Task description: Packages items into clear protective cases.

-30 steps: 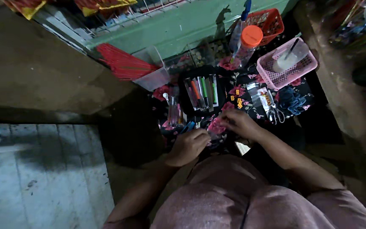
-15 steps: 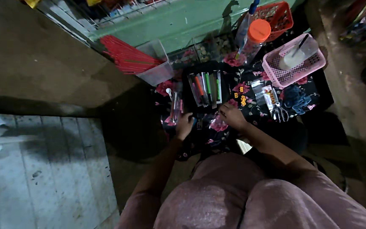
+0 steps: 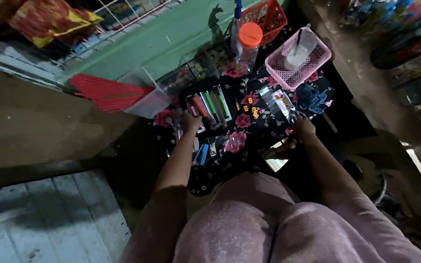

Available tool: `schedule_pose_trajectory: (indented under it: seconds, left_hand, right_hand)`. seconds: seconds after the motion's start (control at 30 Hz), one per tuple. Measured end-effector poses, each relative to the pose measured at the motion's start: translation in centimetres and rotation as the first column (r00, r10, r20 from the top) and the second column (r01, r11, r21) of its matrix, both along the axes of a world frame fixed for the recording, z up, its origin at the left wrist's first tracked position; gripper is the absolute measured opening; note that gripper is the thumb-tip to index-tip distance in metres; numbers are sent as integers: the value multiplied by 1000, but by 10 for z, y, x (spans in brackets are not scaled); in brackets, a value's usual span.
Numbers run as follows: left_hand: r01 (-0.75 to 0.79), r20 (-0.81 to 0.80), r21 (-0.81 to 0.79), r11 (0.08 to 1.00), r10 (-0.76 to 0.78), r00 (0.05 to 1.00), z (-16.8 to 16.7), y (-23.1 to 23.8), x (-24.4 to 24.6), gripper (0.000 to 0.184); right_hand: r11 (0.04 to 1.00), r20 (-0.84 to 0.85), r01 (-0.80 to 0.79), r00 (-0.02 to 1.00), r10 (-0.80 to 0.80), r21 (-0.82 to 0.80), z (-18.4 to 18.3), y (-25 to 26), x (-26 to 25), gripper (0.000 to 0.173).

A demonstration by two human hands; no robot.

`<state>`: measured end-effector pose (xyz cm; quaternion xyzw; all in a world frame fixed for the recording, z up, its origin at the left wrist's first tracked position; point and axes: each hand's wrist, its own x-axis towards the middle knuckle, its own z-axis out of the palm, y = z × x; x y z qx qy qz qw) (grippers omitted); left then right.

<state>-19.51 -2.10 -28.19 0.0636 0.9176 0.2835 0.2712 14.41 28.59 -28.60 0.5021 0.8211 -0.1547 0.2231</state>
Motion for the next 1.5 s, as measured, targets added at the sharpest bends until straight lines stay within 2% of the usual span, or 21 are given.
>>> schedule_pose_trajectory:
  seconds: [0.1,0.23,0.33,0.4,0.47,0.57,0.67,0.73,0.83,1.0,1.1,1.33,1.5]
  left_hand:
    - [-6,59,11,1000,5,998,-3,-14,-5,60]
    - [-110,153,242,964,74,985,3,-35,2,54]
    - [-157,173,419,894,91,981,21,-47,20,53]
    - [-148,153,469,871,85,985,37,-49,33,50]
    - [-132,143,521,843,66,987,55,-47,45,45]
    - [-147,186,608,780,39,982,72,-37,63,40]
    - [-169,273,635,754,-14,962,91,-22,80,40]
    - [-173,320,655,736,-62,945,100,-11,89,34]
    - [-189,392,680,709,-133,910,113,4,99,25]
    - [-190,427,704,684,-195,883,134,18,112,21]
    - [-179,418,722,669,-214,883,143,23,115,20]
    - [-191,414,738,648,-211,886,146,32,118,16]
    - [-195,398,750,632,-196,896,147,42,120,16]
  right_hand:
    - [1000,-55,17,998,-18,-18,-7,-3,0,54]
    - [999,-89,-36,995,34,-14,-15,-5,0,55]
    - [1000,-120,-22,993,22,-2,-17,-5,0,55]
    - [1000,-142,22,990,-23,-6,-19,-5,2,54]
    - [994,-157,96,982,-102,-47,-24,-3,4,61]
    - [992,-158,110,980,-119,-65,-25,1,6,65]
    - [996,-185,80,979,-84,-31,-21,2,5,57]
    - [999,-243,40,970,-29,37,-19,2,4,47]
    - [995,-261,13,965,12,95,-22,7,1,42]
    - [991,-320,129,941,-113,27,-28,11,2,46]
    - [987,-301,161,943,-145,27,-32,16,-1,53]
    - [980,-268,197,946,-185,16,-33,22,-4,51]
    - [965,-350,257,901,-257,-46,-31,29,-2,62]
